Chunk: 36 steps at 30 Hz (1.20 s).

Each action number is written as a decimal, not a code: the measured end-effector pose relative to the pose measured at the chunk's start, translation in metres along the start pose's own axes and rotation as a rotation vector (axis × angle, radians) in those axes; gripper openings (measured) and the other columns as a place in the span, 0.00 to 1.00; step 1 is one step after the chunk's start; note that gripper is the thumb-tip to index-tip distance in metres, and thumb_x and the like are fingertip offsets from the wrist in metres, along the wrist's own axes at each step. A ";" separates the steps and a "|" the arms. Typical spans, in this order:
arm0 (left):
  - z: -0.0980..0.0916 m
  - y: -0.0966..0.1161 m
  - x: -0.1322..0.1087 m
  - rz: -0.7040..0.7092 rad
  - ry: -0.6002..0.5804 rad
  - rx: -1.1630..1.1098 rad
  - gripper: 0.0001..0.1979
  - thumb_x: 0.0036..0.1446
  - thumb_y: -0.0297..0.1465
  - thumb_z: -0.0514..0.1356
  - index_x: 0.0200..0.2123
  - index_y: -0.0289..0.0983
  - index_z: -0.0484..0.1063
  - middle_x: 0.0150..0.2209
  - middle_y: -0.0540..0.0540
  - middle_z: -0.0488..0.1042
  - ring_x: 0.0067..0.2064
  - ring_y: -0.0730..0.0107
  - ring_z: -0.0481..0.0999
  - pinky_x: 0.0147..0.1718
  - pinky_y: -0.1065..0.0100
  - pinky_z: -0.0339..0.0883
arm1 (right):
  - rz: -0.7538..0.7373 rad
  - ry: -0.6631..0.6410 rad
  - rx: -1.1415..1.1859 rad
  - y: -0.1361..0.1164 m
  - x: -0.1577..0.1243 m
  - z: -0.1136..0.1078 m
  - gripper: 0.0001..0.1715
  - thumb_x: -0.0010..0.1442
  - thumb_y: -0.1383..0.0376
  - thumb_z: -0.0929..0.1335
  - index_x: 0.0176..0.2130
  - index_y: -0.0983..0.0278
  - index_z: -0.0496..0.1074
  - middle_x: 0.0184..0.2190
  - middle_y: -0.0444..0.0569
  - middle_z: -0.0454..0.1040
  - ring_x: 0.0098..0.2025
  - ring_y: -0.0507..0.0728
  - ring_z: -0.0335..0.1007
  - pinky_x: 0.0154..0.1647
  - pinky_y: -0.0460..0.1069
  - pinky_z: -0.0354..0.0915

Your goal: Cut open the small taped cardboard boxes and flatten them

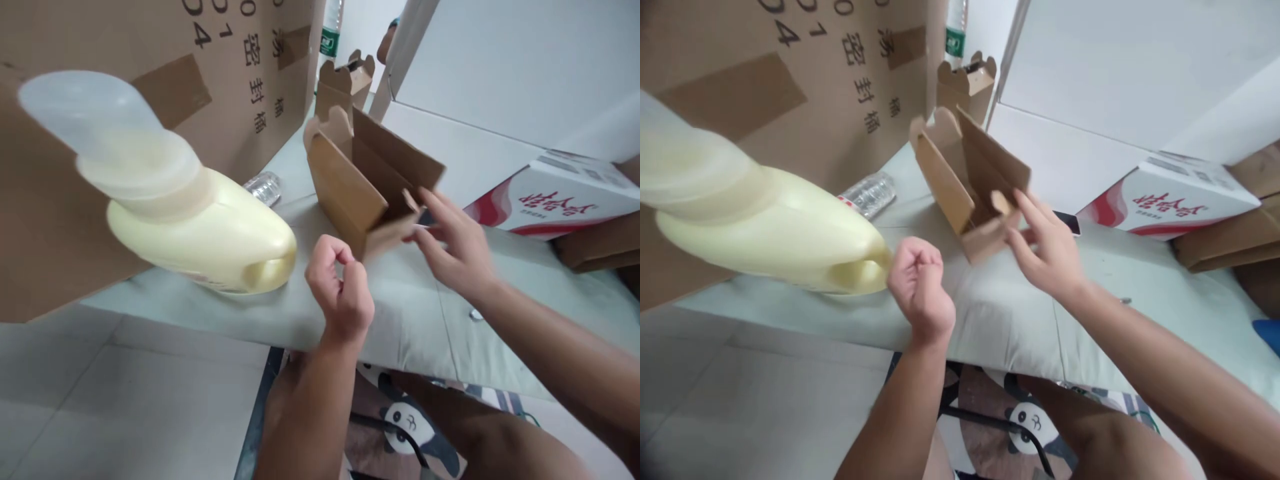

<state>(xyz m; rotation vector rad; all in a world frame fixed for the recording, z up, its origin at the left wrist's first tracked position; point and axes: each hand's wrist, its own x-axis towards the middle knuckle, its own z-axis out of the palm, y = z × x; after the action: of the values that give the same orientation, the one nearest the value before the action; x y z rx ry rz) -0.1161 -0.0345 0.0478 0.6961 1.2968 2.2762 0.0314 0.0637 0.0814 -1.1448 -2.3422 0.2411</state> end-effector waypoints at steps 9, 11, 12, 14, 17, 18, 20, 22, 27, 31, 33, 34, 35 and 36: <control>0.017 -0.024 0.001 0.128 -0.364 0.289 0.10 0.61 0.38 0.60 0.43 0.42 0.77 0.54 0.43 0.72 0.62 0.57 0.68 0.62 0.59 0.62 | -0.091 0.457 0.151 0.047 -0.171 -0.033 0.31 0.65 0.63 0.64 0.59 0.30 0.73 0.40 0.53 0.80 0.36 0.68 0.80 0.25 0.65 0.71; 0.026 -0.029 -0.002 0.161 -0.423 0.314 0.08 0.61 0.37 0.60 0.39 0.42 0.75 0.45 0.45 0.73 0.54 0.59 0.72 0.59 0.60 0.64 | -0.060 0.481 0.202 0.051 -0.175 -0.025 0.28 0.67 0.59 0.62 0.60 0.31 0.73 0.43 0.52 0.80 0.38 0.68 0.79 0.30 0.67 0.73; 0.031 -0.031 -0.004 0.172 -0.410 0.309 0.06 0.61 0.37 0.59 0.37 0.42 0.73 0.41 0.46 0.71 0.51 0.60 0.72 0.57 0.61 0.65 | -0.033 0.474 0.224 0.055 -0.177 -0.021 0.27 0.67 0.55 0.61 0.61 0.32 0.72 0.46 0.53 0.79 0.41 0.70 0.79 0.34 0.69 0.74; 0.042 -0.034 -0.010 0.185 -0.326 0.260 0.04 0.60 0.35 0.57 0.34 0.42 0.66 0.39 0.47 0.68 0.50 0.60 0.72 0.55 0.60 0.66 | 0.036 0.417 0.264 0.066 -0.181 -0.016 0.30 0.66 0.47 0.62 0.65 0.36 0.69 0.53 0.55 0.76 0.51 0.74 0.77 0.46 0.72 0.74; 0.060 -0.041 -0.019 0.190 -0.204 0.148 0.06 0.60 0.36 0.52 0.32 0.42 0.58 0.40 0.46 0.67 0.55 0.57 0.71 0.57 0.56 0.65 | 0.118 0.345 0.335 0.082 -0.188 -0.014 0.36 0.64 0.49 0.67 0.70 0.41 0.64 0.59 0.57 0.72 0.59 0.76 0.72 0.57 0.71 0.72; 0.065 -0.044 -0.021 0.180 -0.192 0.113 0.07 0.60 0.38 0.51 0.32 0.43 0.57 0.39 0.46 0.67 0.54 0.57 0.72 0.57 0.55 0.66 | 0.112 0.344 0.360 0.086 -0.189 -0.014 0.37 0.64 0.50 0.68 0.70 0.42 0.64 0.58 0.56 0.72 0.59 0.75 0.72 0.57 0.69 0.73; 0.074 -0.050 -0.024 0.149 -0.220 0.053 0.08 0.60 0.40 0.51 0.33 0.43 0.57 0.37 0.47 0.69 0.49 0.57 0.75 0.55 0.52 0.67 | 0.098 0.378 0.405 0.088 -0.190 -0.017 0.32 0.66 0.50 0.68 0.67 0.45 0.68 0.56 0.55 0.73 0.57 0.72 0.73 0.56 0.67 0.74; 0.080 -0.055 -0.027 0.137 -0.281 0.018 0.08 0.59 0.40 0.51 0.33 0.44 0.58 0.34 0.49 0.71 0.44 0.57 0.77 0.53 0.50 0.67 | 0.142 0.434 0.421 0.087 -0.190 -0.020 0.26 0.67 0.49 0.68 0.61 0.49 0.73 0.54 0.55 0.74 0.54 0.68 0.74 0.55 0.65 0.74; 0.092 -0.062 -0.039 0.213 -0.372 0.115 0.07 0.62 0.40 0.47 0.33 0.47 0.60 0.34 0.51 0.76 0.47 0.57 0.79 0.56 0.46 0.66 | 0.374 0.518 0.487 0.085 -0.190 -0.021 0.15 0.67 0.52 0.69 0.50 0.52 0.70 0.52 0.54 0.74 0.57 0.66 0.73 0.58 0.66 0.73; 0.097 -0.065 -0.049 0.199 -0.391 0.206 0.09 0.62 0.39 0.50 0.44 0.50 0.64 0.41 0.48 0.78 0.54 0.57 0.78 0.61 0.49 0.65 | 0.323 0.608 0.651 0.086 -0.192 -0.018 0.22 0.67 0.59 0.67 0.57 0.48 0.56 0.56 0.50 0.73 0.61 0.63 0.72 0.63 0.67 0.71; 0.096 -0.069 -0.049 0.186 -0.428 0.166 0.15 0.60 0.39 0.56 0.50 0.49 0.66 0.44 0.48 0.77 0.56 0.56 0.76 0.63 0.51 0.63 | 0.288 0.576 0.667 0.086 -0.192 -0.020 0.26 0.66 0.62 0.65 0.60 0.48 0.55 0.52 0.49 0.75 0.61 0.62 0.72 0.65 0.67 0.69; 0.094 -0.071 -0.048 0.187 -0.449 0.143 0.18 0.59 0.39 0.57 0.53 0.49 0.67 0.46 0.48 0.77 0.57 0.56 0.75 0.65 0.51 0.62 | 0.265 0.549 0.658 0.086 -0.193 -0.023 0.25 0.66 0.64 0.65 0.59 0.49 0.58 0.50 0.49 0.75 0.61 0.61 0.73 0.66 0.66 0.69; 0.092 -0.074 -0.047 0.190 -0.473 0.135 0.21 0.58 0.40 0.59 0.55 0.50 0.67 0.49 0.48 0.76 0.59 0.55 0.74 0.66 0.52 0.61 | 0.238 0.527 0.643 0.086 -0.193 -0.025 0.22 0.66 0.65 0.64 0.57 0.49 0.63 0.49 0.49 0.75 0.60 0.61 0.73 0.67 0.65 0.68; 0.089 -0.076 -0.046 0.199 -0.495 0.152 0.23 0.58 0.41 0.60 0.57 0.50 0.67 0.53 0.49 0.75 0.62 0.55 0.72 0.67 0.52 0.59 | 0.207 0.510 0.624 0.087 -0.194 -0.027 0.18 0.66 0.66 0.63 0.54 0.51 0.67 0.49 0.50 0.74 0.61 0.61 0.72 0.68 0.65 0.67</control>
<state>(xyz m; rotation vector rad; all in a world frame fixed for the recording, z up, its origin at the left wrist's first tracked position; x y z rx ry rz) -0.0172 0.0333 0.0109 1.3920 1.2000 1.9734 0.2037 -0.0344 0.0002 -0.9785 -1.5419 0.6211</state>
